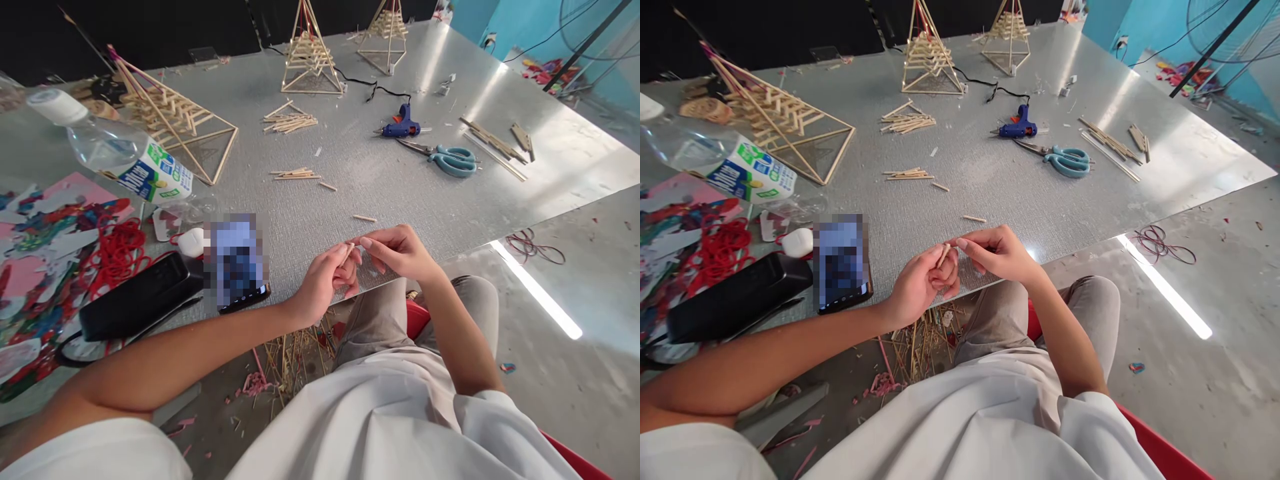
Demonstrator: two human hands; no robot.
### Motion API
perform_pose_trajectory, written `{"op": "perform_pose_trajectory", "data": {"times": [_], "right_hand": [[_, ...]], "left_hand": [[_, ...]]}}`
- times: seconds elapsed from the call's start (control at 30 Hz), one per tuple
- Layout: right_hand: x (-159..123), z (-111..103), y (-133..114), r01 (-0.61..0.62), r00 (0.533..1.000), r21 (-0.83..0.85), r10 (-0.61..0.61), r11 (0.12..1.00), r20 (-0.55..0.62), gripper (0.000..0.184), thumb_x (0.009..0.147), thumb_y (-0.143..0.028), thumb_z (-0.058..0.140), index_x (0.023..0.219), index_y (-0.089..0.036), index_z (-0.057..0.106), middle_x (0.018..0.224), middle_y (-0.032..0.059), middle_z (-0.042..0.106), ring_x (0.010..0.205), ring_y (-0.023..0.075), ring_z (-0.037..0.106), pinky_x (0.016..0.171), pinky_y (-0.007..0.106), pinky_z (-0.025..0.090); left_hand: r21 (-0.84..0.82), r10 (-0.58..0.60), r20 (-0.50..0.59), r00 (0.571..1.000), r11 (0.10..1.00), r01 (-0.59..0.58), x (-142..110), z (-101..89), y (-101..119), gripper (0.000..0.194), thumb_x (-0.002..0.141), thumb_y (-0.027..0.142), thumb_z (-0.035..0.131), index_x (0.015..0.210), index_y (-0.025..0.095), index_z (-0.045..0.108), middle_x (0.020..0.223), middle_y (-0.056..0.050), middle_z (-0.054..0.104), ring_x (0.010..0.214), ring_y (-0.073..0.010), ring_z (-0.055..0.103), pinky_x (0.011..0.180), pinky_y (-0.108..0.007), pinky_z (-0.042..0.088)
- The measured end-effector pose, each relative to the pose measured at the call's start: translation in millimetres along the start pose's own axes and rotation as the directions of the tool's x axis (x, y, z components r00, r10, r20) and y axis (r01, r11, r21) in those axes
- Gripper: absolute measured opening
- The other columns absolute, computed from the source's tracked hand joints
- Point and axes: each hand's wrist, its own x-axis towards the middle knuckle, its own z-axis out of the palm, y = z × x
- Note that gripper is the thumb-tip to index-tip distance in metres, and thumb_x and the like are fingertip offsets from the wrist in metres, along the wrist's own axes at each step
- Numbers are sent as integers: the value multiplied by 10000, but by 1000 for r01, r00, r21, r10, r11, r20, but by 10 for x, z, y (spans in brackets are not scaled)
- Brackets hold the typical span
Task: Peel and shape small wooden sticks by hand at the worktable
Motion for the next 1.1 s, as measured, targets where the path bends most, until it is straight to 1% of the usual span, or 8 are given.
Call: {"op": "perform_pose_trajectory", "data": {"times": [0.2, 0.3, 0.4, 0.53, 0.7, 0.8, 0.97, 1.1], "right_hand": [[8, 16, -13, 1, 1000, 20, -1, 1000, -17, 482, 1057, -568, 674, 1118, -127, 857, 680, -13, 636, 498, 59, 481, 471, 196, 344], [12, 24, -3, -3, 999, -25, 2, 1000, -39, 465, 1023, -546, 734, 1171, -120, 848, 555, -56, 556, 466, 64, 442, 457, 199, 307], [11, 26, 23, 23, 995, -52, -28, 998, -98, 453, 984, -548, 788, 1111, -117, 853, 503, -68, 531, 451, 64, 424, 451, 208, 285], [-1, 33, 24, 90, 983, -83, -102, 992, -154, 423, 1015, -539, 761, 999, -127, 854, 515, -59, 535, 454, 62, 405, 449, 222, 279], [3, 68, -12, 126, 951, -258, -190, 958, -245, 482, 1071, -565, 667, 967, -131, 851, 552, -45, 546, 484, 65, 358, 470, 237, 282], [13, 72, -9, 89, 920, -254, -177, 963, -349, 502, 1067, -577, 661, 969, -122, 848, 538, -47, 522, 483, 71, 360, 467, 242, 270], [-4, 33, 22, 29, 983, -82, -43, 996, -180, 474, 1019, -578, 723, 997, -124, 859, 542, -41, 553, 448, 66, 407, 437, 220, 274], [-27, 8, 22, 10, 991, 18, -8, 1000, -136, 430, 1015, -539, 744, 1047, -128, 866, 552, -36, 573, 439, 64, 415, 428, 211, 287]], "left_hand": [[-23, -32, -7, 999, 999, 32, -20, 9, -13, 326, 997, 505, 700, 987, 189, 619, 683, 77, 352, 578, -113, 341, 524, -235, 472], [-11, -8, -1, 1000, 1000, 8, -21, 18, -42, 379, 1010, 536, 759, 1096, 194, 617, 701, 79, 397, 604, -111, 395, 576, -238, 497], [27, 4, 29, 1000, 1000, -5, -7, 19, -55, 439, 1018, 571, 768, 1158, 184, 618, 758, 39, 563, 652, -118, 536, 622, -251, 523], [72, 5, 30, 1000, 997, -7, 21, 8, -50, 503, 993, 620, 779, 1109, 145, 660, 965, -87, 747, 720, -143, 657, 591, -258, 544], [104, 33, -2, 999, 994, -33, 21, 0, -49, 475, 993, 593, 787, 1044, 126, 722, 1065, -147, 806, 732, -144, 682, 575, -248, 555], [87, 44, -17, 999, 995, -42, 11, 1, -57, 460, 997, 573, 793, 1073, 123, 742, 1060, -159, 826, 728, -145, 686, 578, -241, 553], [84, 50, -39, 998, 995, -46, 5, 5, -60, 482, 977, 590, 812, 1078, 121, 767, 1045, -162, 838, 724, -150, 690, 540, -222, 543], [107, 53, -51, 997, 993, -48, 3, 2, -51, 466, 962, 575, 832, 1041, 117, 789, 1024, -160, 844, 673, -129, 661, 515, -213, 530]]}}
